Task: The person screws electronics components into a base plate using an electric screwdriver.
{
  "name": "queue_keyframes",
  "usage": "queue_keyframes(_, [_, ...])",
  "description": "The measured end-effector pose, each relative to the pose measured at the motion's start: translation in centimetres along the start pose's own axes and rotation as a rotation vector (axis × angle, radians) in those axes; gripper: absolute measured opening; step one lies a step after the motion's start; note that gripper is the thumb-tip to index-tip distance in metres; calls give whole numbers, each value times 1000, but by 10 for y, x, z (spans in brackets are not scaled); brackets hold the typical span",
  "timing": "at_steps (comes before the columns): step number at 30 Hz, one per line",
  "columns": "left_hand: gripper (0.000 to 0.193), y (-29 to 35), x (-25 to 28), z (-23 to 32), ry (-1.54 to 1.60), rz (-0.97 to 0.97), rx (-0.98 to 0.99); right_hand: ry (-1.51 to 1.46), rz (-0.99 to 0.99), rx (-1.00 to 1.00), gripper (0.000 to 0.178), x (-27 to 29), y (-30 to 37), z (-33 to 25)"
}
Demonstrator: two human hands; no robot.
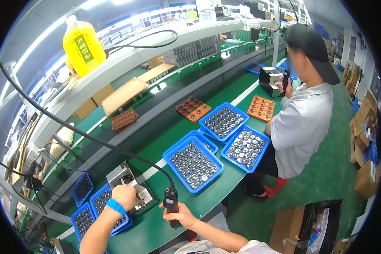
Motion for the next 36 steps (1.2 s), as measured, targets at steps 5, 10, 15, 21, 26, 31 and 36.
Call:
queue_keyframes(5, [16,1,3,4,-67,-18,-66,26,34,2,44,-2,2,-2])
queue_keyframes(10, [16,-1,6,2,-79,-41,-89,25,48,-2,43,-1,4,-6])
queue_keyframes(15, [14,-3,-1,0,-89,-33,-144,21,63,12,43,-2,2,-6])
queue_keyframes(21, [12,0,-1,1,-100,-64,-178,4,54,9,42,-1,2,-2])
queue_keyframes(26, [11,2,-4,4,-111,-41,-196,-10,43,9,41,0,1,-2])
queue_keyframes(31, [14,13,3,11,-105,-12,-144,26,59,6,41,-2,8,-8])
queue_keyframes(36, [10,29,1,2,170,241,-7,46,71,5,41,-1,13,-10])
Point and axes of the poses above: each hand's wrist, its own y-axis away from the middle knuckle, its own x-axis out of the back of the hand, z = x × y, the point moved 5 cm from there along -y, towards the middle knuckle, and after that the axes turned 10 degrees about -z, right-handed, at the moved point
